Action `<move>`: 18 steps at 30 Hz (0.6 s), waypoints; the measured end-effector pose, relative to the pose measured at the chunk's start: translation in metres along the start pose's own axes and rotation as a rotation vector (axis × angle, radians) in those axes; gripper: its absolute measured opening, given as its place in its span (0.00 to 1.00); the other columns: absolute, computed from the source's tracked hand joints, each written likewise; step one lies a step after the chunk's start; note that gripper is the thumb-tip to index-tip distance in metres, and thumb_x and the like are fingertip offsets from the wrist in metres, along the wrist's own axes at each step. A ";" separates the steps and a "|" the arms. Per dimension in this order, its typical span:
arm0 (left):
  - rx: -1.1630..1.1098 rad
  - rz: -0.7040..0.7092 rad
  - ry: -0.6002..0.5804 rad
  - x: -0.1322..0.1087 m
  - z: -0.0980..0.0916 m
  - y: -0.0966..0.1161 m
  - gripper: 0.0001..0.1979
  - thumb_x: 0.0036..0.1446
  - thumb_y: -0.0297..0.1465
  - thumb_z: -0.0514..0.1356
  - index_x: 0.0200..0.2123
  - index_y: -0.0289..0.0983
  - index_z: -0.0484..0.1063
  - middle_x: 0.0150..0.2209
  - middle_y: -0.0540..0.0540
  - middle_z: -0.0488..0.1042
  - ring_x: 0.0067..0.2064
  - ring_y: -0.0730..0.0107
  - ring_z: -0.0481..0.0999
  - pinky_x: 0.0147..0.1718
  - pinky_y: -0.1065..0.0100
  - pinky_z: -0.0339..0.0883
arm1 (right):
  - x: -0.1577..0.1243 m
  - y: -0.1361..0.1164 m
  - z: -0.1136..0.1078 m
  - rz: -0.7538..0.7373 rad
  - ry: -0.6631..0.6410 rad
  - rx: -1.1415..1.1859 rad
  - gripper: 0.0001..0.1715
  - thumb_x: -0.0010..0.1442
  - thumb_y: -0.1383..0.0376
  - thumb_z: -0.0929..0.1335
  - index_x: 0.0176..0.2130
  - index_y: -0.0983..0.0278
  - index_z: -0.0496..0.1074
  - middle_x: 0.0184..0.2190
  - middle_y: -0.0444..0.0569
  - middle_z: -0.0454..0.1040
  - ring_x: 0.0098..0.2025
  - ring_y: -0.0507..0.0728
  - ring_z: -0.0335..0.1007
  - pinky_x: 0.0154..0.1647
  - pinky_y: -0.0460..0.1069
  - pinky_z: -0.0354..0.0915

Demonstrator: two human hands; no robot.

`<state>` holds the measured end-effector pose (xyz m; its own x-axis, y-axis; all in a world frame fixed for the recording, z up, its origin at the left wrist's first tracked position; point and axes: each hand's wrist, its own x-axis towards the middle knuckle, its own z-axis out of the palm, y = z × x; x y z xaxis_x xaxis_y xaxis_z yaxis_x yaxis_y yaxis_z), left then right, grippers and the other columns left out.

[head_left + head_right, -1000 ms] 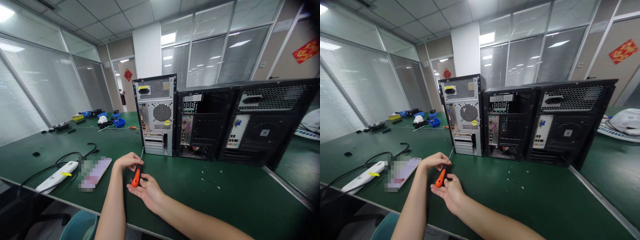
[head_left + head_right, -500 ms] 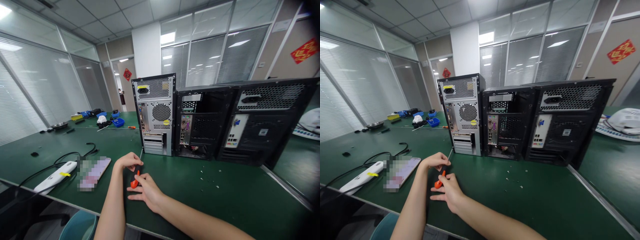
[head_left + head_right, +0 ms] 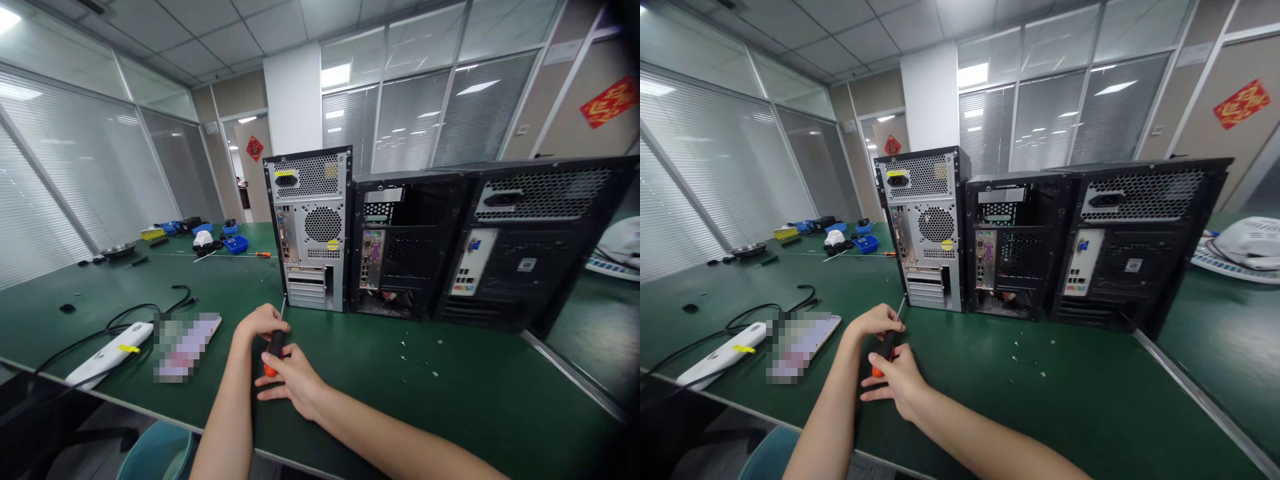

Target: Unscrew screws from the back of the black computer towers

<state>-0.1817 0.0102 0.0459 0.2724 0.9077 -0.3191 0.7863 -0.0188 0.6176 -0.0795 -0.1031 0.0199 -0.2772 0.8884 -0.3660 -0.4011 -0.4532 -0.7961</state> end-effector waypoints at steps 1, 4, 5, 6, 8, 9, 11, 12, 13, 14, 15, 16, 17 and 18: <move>0.016 -0.002 0.013 0.000 0.001 0.001 0.12 0.36 0.38 0.60 0.20 0.33 0.68 0.16 0.52 0.64 0.21 0.73 0.67 0.21 0.69 0.67 | 0.001 0.000 0.000 0.007 0.011 -0.019 0.18 0.52 0.63 0.70 0.33 0.62 0.54 0.21 0.35 0.65 0.21 0.51 0.71 0.19 0.48 0.70; 0.059 -0.017 0.048 0.001 0.004 0.004 0.11 0.36 0.36 0.60 0.20 0.33 0.69 0.17 0.50 0.66 0.22 0.70 0.69 0.22 0.68 0.68 | 0.003 -0.002 -0.003 0.018 0.050 -0.057 0.18 0.51 0.63 0.70 0.33 0.62 0.56 0.19 0.36 0.66 0.17 0.48 0.65 0.12 0.42 0.62; 0.071 -0.022 0.055 0.002 0.005 0.006 0.11 0.36 0.36 0.60 0.20 0.33 0.69 0.17 0.50 0.67 0.22 0.70 0.70 0.21 0.68 0.68 | 0.004 -0.002 -0.004 0.021 0.059 -0.065 0.17 0.51 0.64 0.71 0.33 0.62 0.56 0.19 0.37 0.67 0.16 0.47 0.63 0.11 0.41 0.58; 0.082 -0.026 0.058 0.001 0.006 0.007 0.10 0.36 0.36 0.59 0.20 0.33 0.69 0.17 0.50 0.67 0.21 0.69 0.70 0.21 0.68 0.68 | 0.004 -0.003 -0.004 0.025 0.065 -0.069 0.17 0.51 0.64 0.71 0.33 0.63 0.57 0.19 0.38 0.68 0.15 0.46 0.62 0.11 0.40 0.56; 0.098 -0.032 0.061 0.001 0.006 0.009 0.10 0.36 0.36 0.59 0.19 0.33 0.68 0.17 0.50 0.66 0.21 0.70 0.70 0.21 0.68 0.68 | 0.005 -0.003 -0.006 0.031 0.061 -0.061 0.17 0.50 0.64 0.71 0.33 0.64 0.58 0.20 0.41 0.71 0.15 0.46 0.60 0.11 0.40 0.54; 0.104 -0.036 0.062 0.000 0.006 0.010 0.10 0.36 0.36 0.59 0.19 0.33 0.68 0.17 0.50 0.66 0.21 0.70 0.69 0.21 0.69 0.68 | 0.005 -0.004 -0.006 0.033 0.053 -0.050 0.18 0.49 0.63 0.72 0.32 0.64 0.59 0.20 0.42 0.72 0.15 0.45 0.60 0.12 0.40 0.54; 0.112 -0.043 0.062 -0.001 0.005 0.011 0.10 0.36 0.36 0.59 0.19 0.34 0.67 0.17 0.50 0.66 0.21 0.70 0.69 0.21 0.69 0.67 | 0.006 -0.003 -0.006 0.031 0.032 -0.019 0.18 0.48 0.63 0.72 0.31 0.64 0.59 0.22 0.44 0.73 0.15 0.45 0.60 0.13 0.40 0.54; 0.113 -0.046 0.062 -0.001 0.005 0.011 0.11 0.37 0.36 0.59 0.19 0.34 0.67 0.17 0.50 0.66 0.21 0.71 0.69 0.21 0.70 0.67 | 0.006 -0.003 -0.006 0.028 0.021 -0.001 0.18 0.48 0.63 0.72 0.30 0.64 0.59 0.22 0.44 0.73 0.16 0.45 0.60 0.14 0.41 0.54; 0.115 -0.048 0.061 -0.001 0.005 0.011 0.11 0.37 0.37 0.59 0.18 0.34 0.66 0.17 0.50 0.66 0.21 0.71 0.69 0.20 0.70 0.67 | 0.006 -0.002 -0.005 0.025 0.012 0.018 0.19 0.48 0.62 0.72 0.30 0.63 0.58 0.21 0.44 0.73 0.16 0.45 0.60 0.15 0.41 0.55; 0.115 -0.049 0.059 -0.002 0.004 0.010 0.12 0.37 0.38 0.59 0.18 0.34 0.66 0.17 0.50 0.65 0.21 0.71 0.69 0.20 0.70 0.66 | 0.006 -0.002 -0.005 0.022 0.004 0.037 0.19 0.48 0.62 0.72 0.30 0.63 0.57 0.21 0.43 0.73 0.16 0.45 0.60 0.16 0.41 0.56; 0.113 -0.050 0.057 -0.001 0.004 0.010 0.12 0.37 0.38 0.60 0.18 0.34 0.66 0.17 0.50 0.65 0.21 0.71 0.68 0.20 0.70 0.66 | 0.006 -0.001 -0.005 0.020 -0.004 0.055 0.20 0.48 0.62 0.72 0.29 0.62 0.56 0.20 0.43 0.73 0.16 0.45 0.60 0.17 0.42 0.56; 0.110 -0.050 0.053 -0.001 0.004 0.009 0.13 0.37 0.39 0.60 0.18 0.34 0.66 0.17 0.50 0.65 0.21 0.71 0.68 0.20 0.70 0.66 | 0.006 -0.001 -0.005 0.019 -0.012 0.071 0.21 0.48 0.61 0.73 0.29 0.62 0.56 0.20 0.43 0.73 0.16 0.46 0.61 0.18 0.42 0.57; 0.106 -0.050 0.048 -0.001 0.003 0.008 0.14 0.37 0.40 0.60 0.19 0.34 0.67 0.18 0.50 0.66 0.21 0.72 0.68 0.20 0.71 0.66 | 0.006 -0.001 -0.004 0.019 -0.021 0.087 0.22 0.47 0.61 0.73 0.29 0.62 0.55 0.20 0.43 0.73 0.16 0.46 0.61 0.19 0.43 0.57; 0.100 -0.050 0.042 -0.001 0.003 0.007 0.16 0.37 0.42 0.60 0.20 0.34 0.68 0.18 0.50 0.66 0.21 0.72 0.68 0.20 0.71 0.65 | 0.006 -0.001 -0.004 0.019 -0.029 0.101 0.22 0.47 0.60 0.73 0.28 0.61 0.55 0.20 0.44 0.73 0.16 0.46 0.62 0.19 0.43 0.58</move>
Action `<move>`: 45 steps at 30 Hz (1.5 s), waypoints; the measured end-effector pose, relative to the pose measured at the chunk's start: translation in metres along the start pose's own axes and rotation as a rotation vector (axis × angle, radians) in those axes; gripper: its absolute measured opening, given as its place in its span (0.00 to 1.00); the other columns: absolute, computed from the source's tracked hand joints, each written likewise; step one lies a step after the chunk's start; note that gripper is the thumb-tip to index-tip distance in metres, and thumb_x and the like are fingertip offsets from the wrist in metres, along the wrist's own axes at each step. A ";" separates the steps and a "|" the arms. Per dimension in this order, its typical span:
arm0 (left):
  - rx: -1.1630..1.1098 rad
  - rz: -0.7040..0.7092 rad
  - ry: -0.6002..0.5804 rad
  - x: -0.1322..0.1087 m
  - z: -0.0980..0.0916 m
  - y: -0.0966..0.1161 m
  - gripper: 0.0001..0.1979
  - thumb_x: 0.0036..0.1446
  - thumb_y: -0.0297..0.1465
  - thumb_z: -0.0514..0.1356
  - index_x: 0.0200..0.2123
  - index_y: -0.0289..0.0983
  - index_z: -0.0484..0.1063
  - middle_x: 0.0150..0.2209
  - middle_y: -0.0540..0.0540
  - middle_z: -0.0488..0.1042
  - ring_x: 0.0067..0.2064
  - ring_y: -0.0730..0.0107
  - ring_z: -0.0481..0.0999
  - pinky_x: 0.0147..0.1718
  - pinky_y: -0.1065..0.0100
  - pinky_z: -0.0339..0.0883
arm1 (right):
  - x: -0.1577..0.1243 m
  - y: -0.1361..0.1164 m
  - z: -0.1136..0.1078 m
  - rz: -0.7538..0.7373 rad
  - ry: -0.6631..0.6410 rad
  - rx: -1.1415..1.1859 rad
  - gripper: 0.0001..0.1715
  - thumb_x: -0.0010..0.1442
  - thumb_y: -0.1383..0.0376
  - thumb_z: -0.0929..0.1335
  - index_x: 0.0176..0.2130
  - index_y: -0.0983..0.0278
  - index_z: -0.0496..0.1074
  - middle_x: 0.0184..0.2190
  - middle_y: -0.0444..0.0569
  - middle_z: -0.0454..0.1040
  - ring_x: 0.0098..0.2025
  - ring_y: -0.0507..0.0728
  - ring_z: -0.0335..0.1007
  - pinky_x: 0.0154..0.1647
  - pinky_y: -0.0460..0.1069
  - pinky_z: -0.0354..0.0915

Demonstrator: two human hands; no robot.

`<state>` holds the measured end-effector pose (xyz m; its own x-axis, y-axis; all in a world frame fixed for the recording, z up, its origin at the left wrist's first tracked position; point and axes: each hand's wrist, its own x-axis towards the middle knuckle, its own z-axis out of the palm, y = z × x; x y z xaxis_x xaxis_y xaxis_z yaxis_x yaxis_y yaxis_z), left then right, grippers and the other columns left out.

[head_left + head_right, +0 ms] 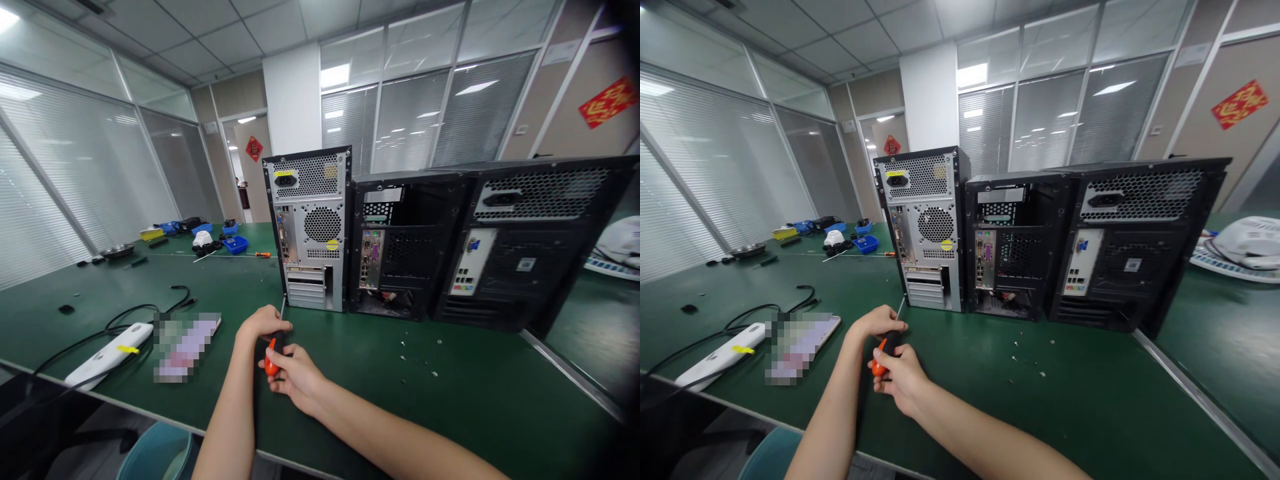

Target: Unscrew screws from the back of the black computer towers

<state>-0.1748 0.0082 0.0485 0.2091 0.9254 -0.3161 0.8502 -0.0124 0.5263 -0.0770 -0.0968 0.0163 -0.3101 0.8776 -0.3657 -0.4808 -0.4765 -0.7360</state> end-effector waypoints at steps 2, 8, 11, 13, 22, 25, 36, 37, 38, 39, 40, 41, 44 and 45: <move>-0.011 0.002 -0.015 0.000 -0.001 -0.002 0.19 0.37 0.45 0.61 0.22 0.33 0.70 0.19 0.50 0.66 0.21 0.73 0.67 0.20 0.71 0.65 | 0.000 0.000 0.000 0.000 -0.019 0.025 0.23 0.47 0.60 0.73 0.28 0.61 0.55 0.20 0.43 0.72 0.17 0.47 0.63 0.20 0.43 0.58; -0.033 0.024 -0.063 -0.002 -0.006 -0.005 0.27 0.37 0.53 0.60 0.24 0.32 0.73 0.18 0.50 0.65 0.21 0.74 0.64 0.20 0.71 0.63 | 0.001 -0.001 0.000 0.004 -0.078 0.088 0.24 0.44 0.60 0.75 0.29 0.62 0.56 0.18 0.40 0.70 0.19 0.50 0.68 0.23 0.45 0.61; -0.036 0.028 -0.077 -0.004 -0.008 -0.006 0.29 0.37 0.56 0.59 0.25 0.32 0.73 0.18 0.50 0.64 0.21 0.75 0.63 0.20 0.71 0.62 | 0.002 -0.001 -0.001 0.014 -0.100 0.114 0.22 0.45 0.61 0.74 0.30 0.63 0.57 0.19 0.42 0.71 0.20 0.52 0.70 0.24 0.46 0.63; -0.041 0.021 -0.076 -0.005 -0.009 -0.006 0.30 0.36 0.57 0.59 0.24 0.33 0.72 0.18 0.51 0.63 0.20 0.76 0.62 0.19 0.71 0.61 | 0.001 -0.001 -0.001 0.025 -0.106 0.130 0.21 0.46 0.62 0.74 0.30 0.63 0.59 0.20 0.43 0.71 0.20 0.52 0.71 0.24 0.46 0.63; -0.127 0.035 -0.163 -0.009 -0.013 -0.009 0.34 0.33 0.60 0.59 0.27 0.32 0.73 0.23 0.47 0.71 0.22 0.75 0.67 0.21 0.72 0.63 | -0.001 -0.001 0.000 0.069 -0.058 0.179 0.11 0.52 0.68 0.71 0.28 0.67 0.63 0.20 0.46 0.72 0.22 0.54 0.74 0.29 0.49 0.68; -0.171 0.039 -0.197 -0.010 -0.014 -0.011 0.34 0.33 0.59 0.60 0.28 0.31 0.73 0.27 0.44 0.73 0.23 0.75 0.68 0.23 0.71 0.65 | -0.003 -0.001 0.000 0.078 -0.028 0.196 0.07 0.56 0.71 0.67 0.29 0.67 0.63 0.19 0.47 0.71 0.23 0.55 0.74 0.31 0.50 0.69; -0.320 0.034 -0.214 -0.011 -0.015 -0.016 0.33 0.32 0.57 0.62 0.28 0.31 0.70 0.27 0.45 0.74 0.26 0.73 0.71 0.26 0.69 0.67 | -0.009 -0.005 0.004 0.100 -0.032 0.270 0.08 0.61 0.77 0.57 0.35 0.71 0.62 0.24 0.55 0.74 0.24 0.56 0.76 0.32 0.51 0.70; -0.331 0.033 -0.216 -0.012 -0.015 -0.015 0.33 0.32 0.57 0.62 0.28 0.31 0.70 0.27 0.45 0.74 0.27 0.72 0.71 0.26 0.69 0.66 | -0.009 -0.005 0.004 0.098 -0.038 0.277 0.08 0.60 0.77 0.57 0.36 0.71 0.62 0.25 0.55 0.74 0.24 0.56 0.76 0.32 0.50 0.70; -0.342 0.033 -0.216 -0.012 -0.015 -0.015 0.33 0.33 0.57 0.62 0.28 0.31 0.70 0.27 0.44 0.74 0.27 0.71 0.72 0.26 0.69 0.66 | -0.009 -0.006 0.005 0.093 -0.041 0.285 0.09 0.60 0.78 0.56 0.37 0.71 0.62 0.26 0.56 0.75 0.24 0.55 0.76 0.32 0.50 0.70; -0.356 0.032 -0.215 -0.014 -0.015 -0.014 0.33 0.34 0.57 0.61 0.28 0.31 0.70 0.28 0.43 0.75 0.28 0.70 0.73 0.26 0.70 0.65 | -0.010 -0.006 0.005 0.089 -0.045 0.295 0.09 0.60 0.78 0.56 0.38 0.72 0.62 0.26 0.56 0.75 0.25 0.55 0.76 0.32 0.50 0.70; -0.370 0.029 -0.213 -0.015 -0.015 -0.013 0.32 0.35 0.57 0.61 0.29 0.31 0.69 0.28 0.43 0.75 0.29 0.69 0.74 0.26 0.71 0.65 | -0.010 -0.006 0.005 0.084 -0.047 0.307 0.09 0.61 0.77 0.56 0.39 0.71 0.61 0.26 0.56 0.75 0.25 0.55 0.76 0.33 0.50 0.70; -0.386 0.027 -0.211 -0.016 -0.016 -0.012 0.32 0.36 0.56 0.61 0.30 0.31 0.69 0.29 0.42 0.76 0.30 0.68 0.74 0.26 0.71 0.64 | -0.010 -0.007 0.005 0.081 -0.050 0.320 0.09 0.61 0.77 0.56 0.40 0.71 0.60 0.27 0.56 0.75 0.26 0.56 0.76 0.33 0.50 0.70; -0.439 0.030 -0.232 -0.019 -0.017 -0.010 0.28 0.39 0.52 0.61 0.33 0.32 0.68 0.30 0.42 0.77 0.33 0.66 0.76 0.27 0.72 0.65 | -0.011 -0.007 0.005 0.079 -0.053 0.349 0.09 0.62 0.76 0.55 0.42 0.70 0.58 0.27 0.56 0.75 0.27 0.56 0.77 0.34 0.50 0.70; -0.453 0.038 -0.241 -0.020 -0.017 -0.011 0.27 0.40 0.50 0.62 0.34 0.32 0.68 0.31 0.42 0.77 0.34 0.66 0.76 0.28 0.71 0.65 | -0.011 -0.007 0.005 0.077 -0.053 0.356 0.09 0.62 0.76 0.55 0.42 0.70 0.58 0.27 0.56 0.75 0.27 0.56 0.77 0.33 0.50 0.70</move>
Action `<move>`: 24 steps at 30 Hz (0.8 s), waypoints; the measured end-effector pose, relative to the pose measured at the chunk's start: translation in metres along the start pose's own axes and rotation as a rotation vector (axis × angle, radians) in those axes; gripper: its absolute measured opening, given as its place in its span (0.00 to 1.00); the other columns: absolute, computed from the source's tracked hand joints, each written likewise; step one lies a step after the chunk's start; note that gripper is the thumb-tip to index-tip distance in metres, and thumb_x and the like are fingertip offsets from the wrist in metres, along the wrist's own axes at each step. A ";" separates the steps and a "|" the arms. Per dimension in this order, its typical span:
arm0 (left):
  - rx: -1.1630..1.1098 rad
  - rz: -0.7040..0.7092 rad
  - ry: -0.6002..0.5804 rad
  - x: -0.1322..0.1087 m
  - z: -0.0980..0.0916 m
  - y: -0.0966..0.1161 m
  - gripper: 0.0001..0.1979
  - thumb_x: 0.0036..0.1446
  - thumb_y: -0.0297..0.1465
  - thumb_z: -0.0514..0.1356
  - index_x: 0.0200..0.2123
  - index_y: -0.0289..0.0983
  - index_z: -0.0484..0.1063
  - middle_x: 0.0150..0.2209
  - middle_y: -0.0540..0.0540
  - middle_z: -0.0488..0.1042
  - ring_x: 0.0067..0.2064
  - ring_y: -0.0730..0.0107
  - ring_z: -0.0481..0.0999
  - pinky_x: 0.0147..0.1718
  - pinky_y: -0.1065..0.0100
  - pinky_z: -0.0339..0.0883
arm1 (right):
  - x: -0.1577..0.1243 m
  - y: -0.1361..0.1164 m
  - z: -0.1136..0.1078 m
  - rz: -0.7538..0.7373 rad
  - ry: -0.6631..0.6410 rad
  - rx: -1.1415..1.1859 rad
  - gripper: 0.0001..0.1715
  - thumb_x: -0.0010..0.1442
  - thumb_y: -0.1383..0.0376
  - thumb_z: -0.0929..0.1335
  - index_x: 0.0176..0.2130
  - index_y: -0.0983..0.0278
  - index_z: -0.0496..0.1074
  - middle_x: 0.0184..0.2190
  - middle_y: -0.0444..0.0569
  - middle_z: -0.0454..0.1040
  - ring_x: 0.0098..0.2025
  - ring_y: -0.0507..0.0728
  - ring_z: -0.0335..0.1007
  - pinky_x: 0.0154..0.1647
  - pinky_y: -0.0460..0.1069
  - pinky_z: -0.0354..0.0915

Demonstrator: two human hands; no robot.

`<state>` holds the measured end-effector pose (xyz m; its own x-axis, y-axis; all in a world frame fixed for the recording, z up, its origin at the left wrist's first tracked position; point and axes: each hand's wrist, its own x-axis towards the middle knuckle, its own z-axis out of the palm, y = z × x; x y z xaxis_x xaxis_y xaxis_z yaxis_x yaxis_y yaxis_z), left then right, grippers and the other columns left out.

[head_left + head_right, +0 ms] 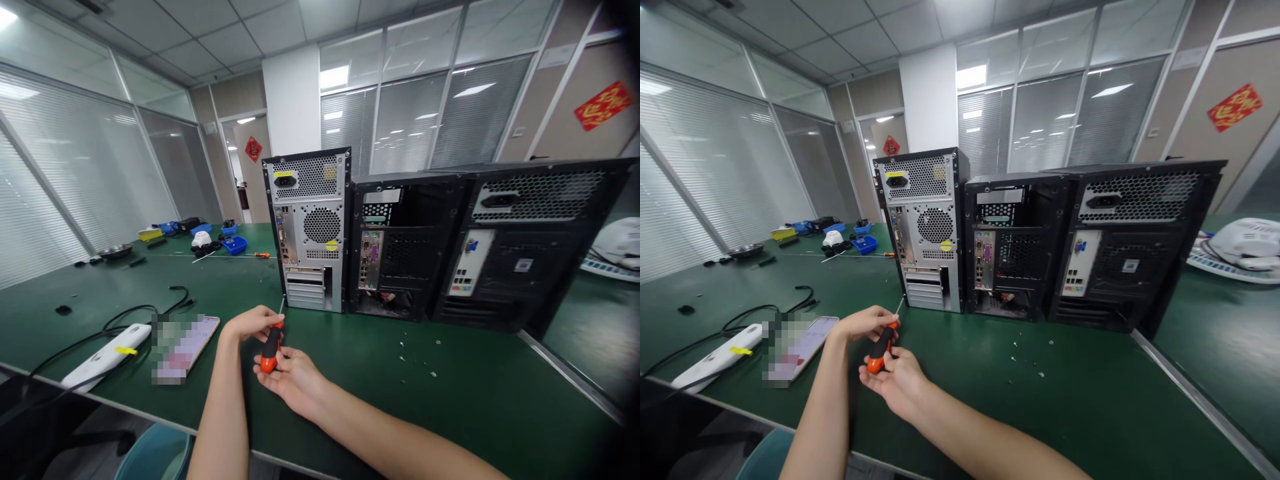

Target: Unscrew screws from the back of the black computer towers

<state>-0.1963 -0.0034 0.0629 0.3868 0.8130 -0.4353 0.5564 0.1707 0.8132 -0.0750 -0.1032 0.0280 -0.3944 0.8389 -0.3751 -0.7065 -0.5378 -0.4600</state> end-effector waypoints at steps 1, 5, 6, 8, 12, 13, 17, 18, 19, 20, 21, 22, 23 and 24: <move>-0.010 0.008 -0.009 0.000 0.000 0.000 0.25 0.41 0.48 0.62 0.34 0.33 0.68 0.31 0.42 0.77 0.35 0.66 0.76 0.29 0.71 0.66 | 0.000 0.000 0.000 -0.004 0.000 0.006 0.10 0.62 0.77 0.55 0.42 0.70 0.57 0.27 0.56 0.75 0.27 0.56 0.77 0.33 0.50 0.70; -0.029 0.018 -0.007 0.000 -0.001 -0.002 0.17 0.43 0.39 0.60 0.35 0.33 0.68 0.32 0.43 0.77 0.34 0.68 0.76 0.28 0.72 0.66 | 0.003 0.002 -0.001 -0.021 0.017 0.033 0.11 0.61 0.78 0.55 0.42 0.68 0.56 0.25 0.52 0.73 0.27 0.57 0.77 0.34 0.51 0.71; -0.030 0.017 -0.008 0.000 -0.001 -0.002 0.16 0.43 0.37 0.59 0.35 0.33 0.68 0.32 0.44 0.77 0.34 0.68 0.76 0.28 0.73 0.66 | 0.003 0.003 -0.001 -0.024 0.019 0.037 0.11 0.61 0.78 0.55 0.42 0.68 0.56 0.24 0.51 0.73 0.26 0.56 0.77 0.35 0.51 0.71; -0.030 0.020 -0.013 -0.001 -0.001 -0.001 0.16 0.42 0.36 0.59 0.35 0.33 0.68 0.31 0.45 0.76 0.33 0.69 0.75 0.27 0.74 0.65 | 0.005 0.004 -0.001 -0.027 0.011 0.044 0.10 0.61 0.77 0.54 0.42 0.68 0.56 0.25 0.52 0.73 0.27 0.56 0.77 0.35 0.51 0.71; -0.005 0.040 0.022 -0.001 -0.002 0.000 0.17 0.40 0.36 0.61 0.34 0.33 0.69 0.28 0.49 0.73 0.30 0.74 0.71 0.26 0.74 0.65 | 0.006 0.004 -0.002 -0.026 0.011 0.040 0.10 0.62 0.76 0.54 0.43 0.67 0.54 0.28 0.52 0.72 0.29 0.58 0.77 0.36 0.52 0.72; 0.006 0.047 0.032 -0.001 -0.002 0.000 0.18 0.39 0.37 0.61 0.34 0.33 0.69 0.27 0.50 0.71 0.29 0.75 0.70 0.26 0.74 0.65 | 0.005 0.004 -0.003 -0.025 0.020 0.033 0.10 0.62 0.76 0.54 0.44 0.67 0.54 0.29 0.52 0.72 0.29 0.58 0.77 0.36 0.53 0.72; 0.032 0.066 0.052 0.003 -0.003 -0.003 0.18 0.39 0.38 0.62 0.32 0.32 0.70 0.27 0.51 0.68 0.28 0.77 0.67 0.25 0.74 0.65 | 0.004 0.001 -0.003 -0.027 0.046 -0.003 0.10 0.63 0.75 0.53 0.45 0.66 0.51 0.31 0.52 0.71 0.30 0.60 0.78 0.37 0.54 0.72; 0.035 0.067 0.057 0.004 -0.003 -0.004 0.18 0.39 0.38 0.62 0.32 0.32 0.70 0.27 0.51 0.68 0.28 0.77 0.66 0.24 0.74 0.65 | 0.004 0.001 -0.002 -0.027 0.050 -0.015 0.10 0.63 0.75 0.53 0.45 0.66 0.51 0.31 0.52 0.71 0.30 0.61 0.78 0.37 0.55 0.72; 0.039 0.068 0.059 0.005 -0.004 -0.005 0.18 0.38 0.38 0.62 0.32 0.32 0.70 0.27 0.51 0.67 0.27 0.77 0.66 0.24 0.74 0.65 | 0.003 0.001 -0.002 -0.032 0.053 -0.028 0.09 0.64 0.74 0.53 0.44 0.66 0.51 0.31 0.52 0.71 0.30 0.61 0.78 0.36 0.55 0.72; 0.040 0.066 0.056 0.006 -0.004 -0.006 0.18 0.38 0.39 0.62 0.32 0.32 0.70 0.26 0.51 0.67 0.27 0.77 0.66 0.24 0.74 0.65 | 0.003 0.001 -0.002 -0.037 0.056 -0.041 0.09 0.64 0.74 0.52 0.44 0.65 0.51 0.30 0.51 0.71 0.29 0.60 0.78 0.36 0.55 0.71; 0.040 0.065 0.051 0.007 -0.004 -0.006 0.18 0.38 0.39 0.63 0.31 0.33 0.70 0.26 0.51 0.67 0.27 0.77 0.66 0.24 0.73 0.65 | 0.003 0.001 -0.002 -0.042 0.060 -0.055 0.08 0.64 0.74 0.52 0.43 0.65 0.52 0.29 0.50 0.71 0.29 0.60 0.78 0.36 0.54 0.71; 0.039 0.063 0.046 0.007 -0.004 -0.007 0.18 0.38 0.39 0.63 0.31 0.33 0.70 0.26 0.51 0.67 0.27 0.76 0.66 0.24 0.72 0.66 | 0.003 0.002 -0.002 -0.045 0.065 -0.069 0.08 0.64 0.73 0.52 0.42 0.65 0.52 0.28 0.49 0.72 0.29 0.59 0.78 0.35 0.54 0.71; 0.041 0.058 0.045 0.007 -0.004 -0.007 0.19 0.38 0.39 0.63 0.31 0.32 0.70 0.26 0.51 0.67 0.27 0.76 0.66 0.24 0.72 0.66 | 0.002 0.002 -0.002 -0.045 0.068 -0.084 0.07 0.64 0.73 0.52 0.41 0.64 0.53 0.27 0.48 0.72 0.28 0.59 0.77 0.35 0.54 0.71; 0.046 0.054 0.047 0.007 -0.004 -0.007 0.19 0.37 0.40 0.63 0.31 0.32 0.70 0.26 0.51 0.67 0.27 0.76 0.66 0.24 0.71 0.66 | 0.002 0.003 -0.003 -0.042 0.067 -0.096 0.07 0.64 0.73 0.52 0.40 0.64 0.53 0.26 0.47 0.71 0.28 0.59 0.77 0.35 0.54 0.71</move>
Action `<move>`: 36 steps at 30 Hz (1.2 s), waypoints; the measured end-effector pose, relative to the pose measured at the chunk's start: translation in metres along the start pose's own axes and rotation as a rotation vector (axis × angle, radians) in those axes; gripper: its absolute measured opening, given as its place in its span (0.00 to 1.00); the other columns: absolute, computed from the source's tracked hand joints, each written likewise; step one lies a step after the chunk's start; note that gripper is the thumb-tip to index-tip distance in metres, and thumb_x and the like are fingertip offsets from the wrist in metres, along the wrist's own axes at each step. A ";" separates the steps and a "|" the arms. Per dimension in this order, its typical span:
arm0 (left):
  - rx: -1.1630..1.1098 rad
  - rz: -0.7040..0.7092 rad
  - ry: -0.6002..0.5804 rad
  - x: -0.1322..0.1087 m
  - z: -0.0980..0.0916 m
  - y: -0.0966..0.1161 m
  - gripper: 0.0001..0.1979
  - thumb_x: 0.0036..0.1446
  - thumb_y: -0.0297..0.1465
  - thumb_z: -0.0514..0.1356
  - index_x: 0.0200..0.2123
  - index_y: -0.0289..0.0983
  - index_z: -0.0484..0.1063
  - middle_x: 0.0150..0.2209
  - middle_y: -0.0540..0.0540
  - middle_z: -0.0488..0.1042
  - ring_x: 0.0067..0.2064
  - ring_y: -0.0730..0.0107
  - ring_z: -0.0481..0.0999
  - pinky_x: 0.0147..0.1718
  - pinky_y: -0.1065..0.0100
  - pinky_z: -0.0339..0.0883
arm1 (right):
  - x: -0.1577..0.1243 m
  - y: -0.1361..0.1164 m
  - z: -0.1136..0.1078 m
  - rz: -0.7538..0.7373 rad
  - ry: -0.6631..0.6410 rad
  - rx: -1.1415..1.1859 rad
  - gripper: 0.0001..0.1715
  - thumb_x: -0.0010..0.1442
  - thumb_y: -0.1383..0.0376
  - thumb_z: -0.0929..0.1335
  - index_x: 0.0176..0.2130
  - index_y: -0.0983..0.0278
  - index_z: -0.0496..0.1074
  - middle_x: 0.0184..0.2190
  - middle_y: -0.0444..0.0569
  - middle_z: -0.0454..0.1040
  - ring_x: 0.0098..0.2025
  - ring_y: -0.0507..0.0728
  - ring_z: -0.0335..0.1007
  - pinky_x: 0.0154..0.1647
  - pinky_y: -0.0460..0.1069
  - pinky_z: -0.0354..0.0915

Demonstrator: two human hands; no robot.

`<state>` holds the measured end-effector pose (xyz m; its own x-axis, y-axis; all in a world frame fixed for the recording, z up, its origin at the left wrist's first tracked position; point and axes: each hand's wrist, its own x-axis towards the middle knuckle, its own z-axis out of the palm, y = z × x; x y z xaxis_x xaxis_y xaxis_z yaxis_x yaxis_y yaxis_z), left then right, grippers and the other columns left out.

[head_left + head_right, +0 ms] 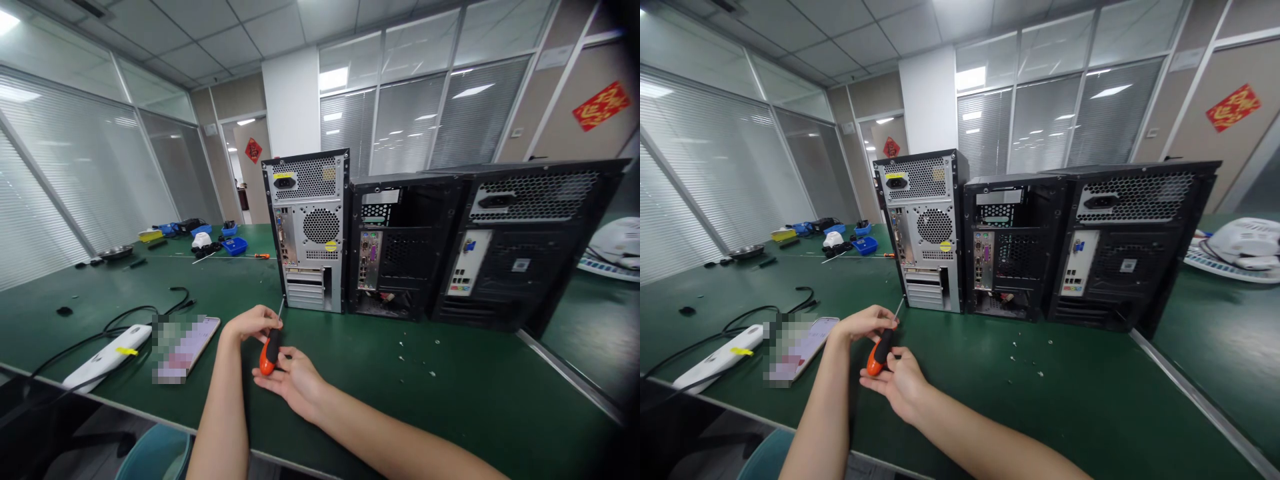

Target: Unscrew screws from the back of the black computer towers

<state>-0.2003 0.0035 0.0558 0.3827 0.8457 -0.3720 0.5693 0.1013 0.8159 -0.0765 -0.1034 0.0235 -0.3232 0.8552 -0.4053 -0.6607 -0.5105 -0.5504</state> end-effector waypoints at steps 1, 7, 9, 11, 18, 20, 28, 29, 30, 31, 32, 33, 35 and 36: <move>0.006 -0.003 0.005 0.000 0.000 0.000 0.19 0.37 0.40 0.63 0.31 0.32 0.70 0.26 0.51 0.67 0.27 0.76 0.66 0.24 0.71 0.66 | 0.000 0.001 0.000 0.004 -0.007 -0.012 0.06 0.64 0.72 0.53 0.39 0.64 0.54 0.25 0.46 0.71 0.27 0.58 0.77 0.35 0.55 0.71; 0.082 -0.024 0.046 0.001 0.002 0.002 0.20 0.36 0.41 0.63 0.31 0.32 0.71 0.23 0.52 0.65 0.26 0.75 0.66 0.23 0.72 0.66 | 0.000 0.003 -0.002 -0.002 -0.063 -0.049 0.05 0.64 0.67 0.56 0.34 0.64 0.56 0.22 0.44 0.71 0.27 0.58 0.76 0.36 0.58 0.71; 0.123 -0.029 0.061 0.003 0.002 0.001 0.20 0.36 0.41 0.63 0.30 0.32 0.71 0.22 0.52 0.64 0.26 0.75 0.65 0.23 0.72 0.66 | 0.001 0.004 -0.002 -0.003 -0.074 -0.058 0.05 0.63 0.68 0.57 0.34 0.64 0.57 0.22 0.44 0.71 0.27 0.58 0.76 0.36 0.58 0.71; 0.149 -0.035 0.069 0.003 0.002 0.001 0.19 0.37 0.41 0.62 0.30 0.32 0.71 0.21 0.52 0.64 0.25 0.76 0.65 0.22 0.73 0.65 | 0.003 0.005 -0.002 -0.002 -0.078 -0.069 0.05 0.63 0.68 0.57 0.33 0.64 0.57 0.22 0.43 0.71 0.27 0.57 0.76 0.36 0.58 0.71; 0.180 -0.060 0.082 0.003 0.007 0.006 0.19 0.36 0.40 0.61 0.30 0.32 0.70 0.21 0.53 0.64 0.24 0.76 0.65 0.21 0.74 0.63 | 0.002 0.005 -0.001 -0.036 -0.067 -0.114 0.04 0.61 0.68 0.60 0.33 0.63 0.56 0.22 0.40 0.68 0.26 0.55 0.75 0.32 0.56 0.72; 0.197 -0.067 0.091 0.004 0.009 0.007 0.18 0.36 0.40 0.61 0.29 0.32 0.69 0.20 0.54 0.63 0.22 0.77 0.65 0.21 0.73 0.63 | 0.001 0.006 0.000 -0.035 -0.059 -0.145 0.04 0.61 0.68 0.60 0.34 0.63 0.56 0.21 0.39 0.67 0.26 0.55 0.75 0.30 0.55 0.73; 0.282 -0.073 0.124 0.011 0.013 0.006 0.14 0.37 0.37 0.60 0.26 0.33 0.68 0.17 0.54 0.62 0.19 0.77 0.64 0.19 0.71 0.64 | 0.003 0.009 0.001 -0.057 0.003 -0.225 0.12 0.57 0.65 0.65 0.35 0.62 0.54 0.21 0.37 0.65 0.24 0.54 0.74 0.23 0.52 0.73; 0.293 -0.074 0.128 0.012 0.013 0.005 0.13 0.37 0.37 0.60 0.25 0.33 0.68 0.17 0.54 0.62 0.19 0.77 0.64 0.19 0.71 0.64 | 0.002 0.009 0.001 -0.067 0.014 -0.236 0.12 0.57 0.66 0.65 0.35 0.62 0.53 0.21 0.37 0.65 0.24 0.54 0.73 0.22 0.51 0.73; 0.306 -0.073 0.134 0.012 0.014 0.005 0.13 0.37 0.37 0.60 0.25 0.33 0.68 0.17 0.54 0.62 0.19 0.77 0.64 0.19 0.71 0.64 | 0.002 0.009 0.002 -0.074 0.025 -0.247 0.13 0.57 0.66 0.65 0.35 0.62 0.53 0.21 0.37 0.65 0.24 0.53 0.73 0.21 0.51 0.72; 0.318 -0.073 0.142 0.012 0.014 0.005 0.12 0.37 0.37 0.59 0.24 0.33 0.68 0.17 0.54 0.62 0.19 0.76 0.64 0.19 0.71 0.64 | 0.002 0.009 0.002 -0.080 0.035 -0.257 0.13 0.57 0.66 0.65 0.35 0.62 0.53 0.21 0.37 0.65 0.23 0.53 0.73 0.21 0.50 0.72; 0.331 -0.074 0.151 0.013 0.015 0.006 0.12 0.38 0.36 0.59 0.24 0.33 0.68 0.17 0.53 0.62 0.19 0.76 0.64 0.19 0.71 0.64 | 0.001 0.008 0.002 -0.083 0.042 -0.263 0.13 0.57 0.66 0.65 0.35 0.61 0.52 0.21 0.36 0.65 0.23 0.53 0.73 0.20 0.50 0.72; 0.345 -0.076 0.161 0.013 0.016 0.006 0.11 0.38 0.36 0.59 0.24 0.33 0.68 0.17 0.53 0.63 0.19 0.75 0.65 0.19 0.71 0.64 | 0.001 0.008 0.002 -0.082 0.047 -0.268 0.14 0.57 0.66 0.66 0.34 0.61 0.52 0.21 0.36 0.65 0.23 0.53 0.73 0.20 0.49 0.72; 0.373 -0.085 0.183 0.013 0.018 0.007 0.11 0.38 0.35 0.59 0.25 0.33 0.68 0.18 0.52 0.64 0.19 0.74 0.66 0.20 0.70 0.64 | 0.002 0.008 0.002 -0.081 0.055 -0.268 0.16 0.55 0.67 0.67 0.34 0.61 0.52 0.20 0.36 0.64 0.22 0.53 0.73 0.20 0.50 0.72; 0.387 -0.089 0.194 0.013 0.019 0.008 0.11 0.38 0.35 0.58 0.25 0.33 0.68 0.18 0.51 0.65 0.19 0.73 0.66 0.20 0.70 0.65 | 0.003 0.009 0.002 -0.080 0.060 -0.270 0.16 0.55 0.67 0.67 0.34 0.61 0.52 0.20 0.36 0.64 0.22 0.53 0.73 0.20 0.50 0.72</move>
<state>-0.1769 0.0060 0.0493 0.1971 0.9289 -0.3137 0.8386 0.0061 0.5448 -0.0843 -0.1054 0.0193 -0.2308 0.8911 -0.3908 -0.4759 -0.4537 -0.7534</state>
